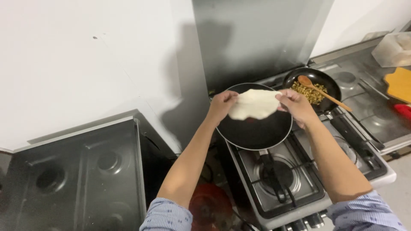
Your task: Heating flatbreads on a gas stove and retrieving a spatula from a kitchen storage room.
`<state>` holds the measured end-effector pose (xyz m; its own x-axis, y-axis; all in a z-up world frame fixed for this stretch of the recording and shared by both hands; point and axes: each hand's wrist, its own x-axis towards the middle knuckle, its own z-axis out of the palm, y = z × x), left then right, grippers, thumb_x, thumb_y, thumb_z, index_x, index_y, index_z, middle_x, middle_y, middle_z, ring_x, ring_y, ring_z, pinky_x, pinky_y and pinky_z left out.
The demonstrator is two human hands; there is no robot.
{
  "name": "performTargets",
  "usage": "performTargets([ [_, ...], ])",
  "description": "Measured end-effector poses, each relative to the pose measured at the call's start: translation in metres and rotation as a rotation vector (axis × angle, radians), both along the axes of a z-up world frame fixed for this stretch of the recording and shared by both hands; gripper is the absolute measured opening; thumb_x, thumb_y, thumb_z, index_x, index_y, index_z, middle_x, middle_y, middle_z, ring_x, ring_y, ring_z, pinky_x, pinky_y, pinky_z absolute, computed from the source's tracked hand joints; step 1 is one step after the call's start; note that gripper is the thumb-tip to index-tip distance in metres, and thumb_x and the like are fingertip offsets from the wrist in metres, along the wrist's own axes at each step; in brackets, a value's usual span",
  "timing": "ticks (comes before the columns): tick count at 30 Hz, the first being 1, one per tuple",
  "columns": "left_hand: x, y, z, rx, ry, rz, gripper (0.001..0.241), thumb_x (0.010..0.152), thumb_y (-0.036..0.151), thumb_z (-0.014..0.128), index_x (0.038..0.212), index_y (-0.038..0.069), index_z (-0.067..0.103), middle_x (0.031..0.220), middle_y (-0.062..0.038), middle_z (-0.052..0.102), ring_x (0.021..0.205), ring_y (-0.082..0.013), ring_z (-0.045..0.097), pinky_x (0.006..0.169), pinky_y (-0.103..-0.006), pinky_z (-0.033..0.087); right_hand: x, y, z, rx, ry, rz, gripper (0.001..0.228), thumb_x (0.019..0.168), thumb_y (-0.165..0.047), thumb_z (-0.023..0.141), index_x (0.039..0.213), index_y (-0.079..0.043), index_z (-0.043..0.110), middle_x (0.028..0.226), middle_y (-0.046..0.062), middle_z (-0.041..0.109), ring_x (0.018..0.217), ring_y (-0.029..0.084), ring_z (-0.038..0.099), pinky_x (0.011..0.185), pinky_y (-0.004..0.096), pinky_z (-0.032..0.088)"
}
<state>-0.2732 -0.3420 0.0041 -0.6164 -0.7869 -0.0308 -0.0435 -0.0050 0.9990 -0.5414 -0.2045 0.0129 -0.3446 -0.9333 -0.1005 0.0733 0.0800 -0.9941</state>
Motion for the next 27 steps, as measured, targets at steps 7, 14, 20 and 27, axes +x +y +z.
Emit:
performTargets([
  [7,-0.008,-0.008,-0.049,-0.614,-0.608,-0.111,0.02,0.091,0.004,0.061,0.095,0.013,0.078,0.098,-0.007,0.077,0.094,-0.0243,0.069,0.099,-0.0462,0.042,-0.027,-0.003,-0.044,-0.036,0.967,0.417,0.027,0.077,-0.003,0.073,0.102,-0.012,0.078,0.114,0.007,0.074,0.104,0.026,0.068,0.09,0.038,0.051],
  [14,-0.037,-0.014,-0.097,-0.879,-0.719,-0.132,0.024,0.084,-0.003,0.059,0.089,0.011,0.077,0.099,-0.008,0.076,0.103,-0.0316,0.066,0.095,-0.046,0.053,-0.017,-0.015,-0.072,-0.141,1.112,0.261,0.034,0.079,0.002,0.066,0.112,-0.007,0.072,0.124,0.016,0.07,0.114,0.037,0.067,0.097,0.04,0.054],
  [20,-0.074,0.001,-0.117,-1.033,-0.858,-0.098,0.022,0.082,0.003,0.063,0.1,0.005,0.075,0.115,-0.011,0.069,0.117,-0.0333,0.058,0.099,-0.0494,0.047,0.006,-0.055,-0.134,-0.114,1.205,0.333,0.058,0.083,0.006,0.053,0.141,0.004,0.054,0.145,0.026,0.051,0.123,0.04,0.059,0.104,0.043,0.049],
  [27,-0.066,0.009,-0.117,-1.205,-0.964,-0.067,0.025,0.086,0.01,0.062,0.106,0.002,0.074,0.118,-0.013,0.066,0.12,-0.0302,0.057,0.114,-0.0607,0.032,0.014,-0.066,-0.14,0.187,1.278,0.445,0.061,0.091,0.002,0.04,0.152,0.001,0.037,0.156,0.023,0.04,0.14,0.036,0.044,0.11,0.044,0.041],
])
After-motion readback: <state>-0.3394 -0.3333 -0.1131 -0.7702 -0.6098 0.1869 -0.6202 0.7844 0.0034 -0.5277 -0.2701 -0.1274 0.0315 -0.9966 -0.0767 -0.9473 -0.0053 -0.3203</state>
